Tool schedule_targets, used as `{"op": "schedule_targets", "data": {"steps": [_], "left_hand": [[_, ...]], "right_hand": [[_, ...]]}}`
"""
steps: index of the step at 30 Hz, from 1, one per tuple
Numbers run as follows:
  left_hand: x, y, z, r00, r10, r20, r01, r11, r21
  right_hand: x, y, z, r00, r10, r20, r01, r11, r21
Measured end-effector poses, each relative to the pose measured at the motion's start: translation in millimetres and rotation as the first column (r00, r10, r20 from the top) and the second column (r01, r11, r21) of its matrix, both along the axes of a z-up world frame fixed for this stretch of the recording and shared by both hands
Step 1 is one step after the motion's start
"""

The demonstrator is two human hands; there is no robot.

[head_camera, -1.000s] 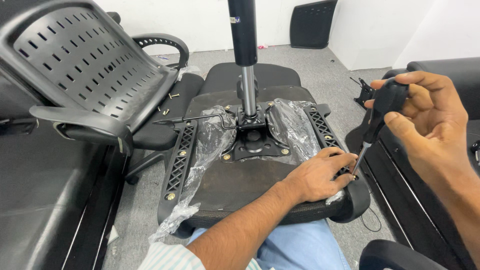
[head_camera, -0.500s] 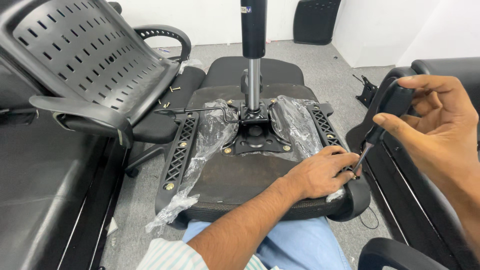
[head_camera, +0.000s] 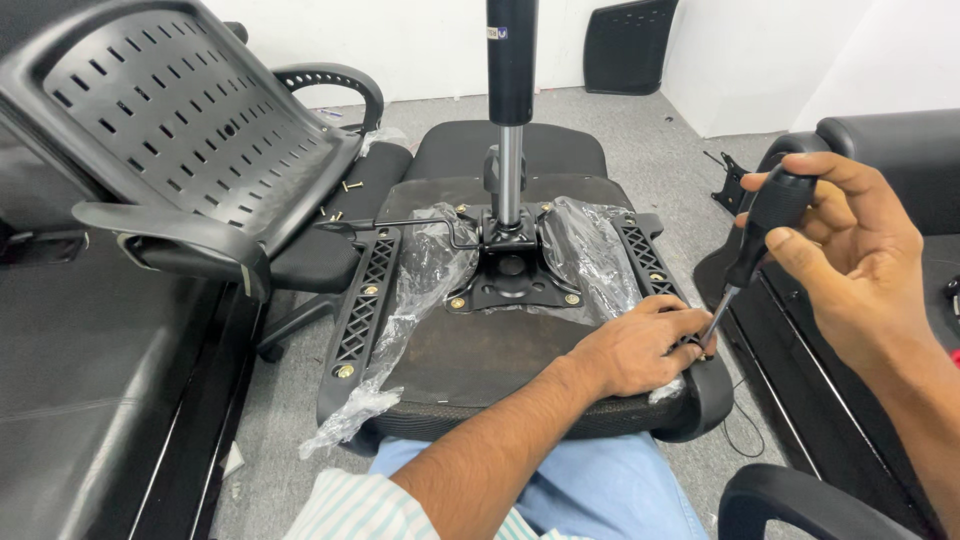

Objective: The person assembles an office chair by attaching the base to the seat and tightening the screws with a screwdriver. They align the base, insert screws, and secure the components while seated.

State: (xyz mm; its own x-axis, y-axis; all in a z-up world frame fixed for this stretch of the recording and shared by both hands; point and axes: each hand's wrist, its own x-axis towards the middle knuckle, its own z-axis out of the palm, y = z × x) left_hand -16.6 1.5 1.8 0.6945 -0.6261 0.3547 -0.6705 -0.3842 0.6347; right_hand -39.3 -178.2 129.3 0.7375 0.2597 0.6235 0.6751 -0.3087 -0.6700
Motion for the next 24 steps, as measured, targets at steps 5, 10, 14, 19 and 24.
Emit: {"op": "schedule_targets", "data": {"steps": [5, 10, 14, 19, 24], "left_hand": [[4, -4, -9, 0.998, -0.033, 0.06, 0.034, 0.999, -0.006], [4, -3, -14, 0.997, -0.029, 0.078, 0.031, 0.999, -0.03], [3, -3, -12, 0.998, -0.031, 0.053, 0.032, 0.999, -0.015], [1, -4, -3, 1.0, -0.017, 0.007, 0.017, 0.999, 0.035], [0, -5, 0, 1.0, -0.023, -0.01, 0.023, 0.998, 0.063]], "right_hand": [[-1, -1, -5, 0.999, 0.036, 0.017, -0.036, 0.999, 0.025], [-3, 3, 1, 0.999, -0.001, 0.053, 0.004, 0.999, -0.044], [-4, -4, 1, 0.998, -0.051, 0.022, 0.052, 0.997, -0.06], [0, -10, -5, 0.989, -0.122, 0.089, 0.13, 0.987, -0.097], [2, -8, -6, 0.993, -0.112, 0.022, 0.112, 0.994, -0.016]]}}
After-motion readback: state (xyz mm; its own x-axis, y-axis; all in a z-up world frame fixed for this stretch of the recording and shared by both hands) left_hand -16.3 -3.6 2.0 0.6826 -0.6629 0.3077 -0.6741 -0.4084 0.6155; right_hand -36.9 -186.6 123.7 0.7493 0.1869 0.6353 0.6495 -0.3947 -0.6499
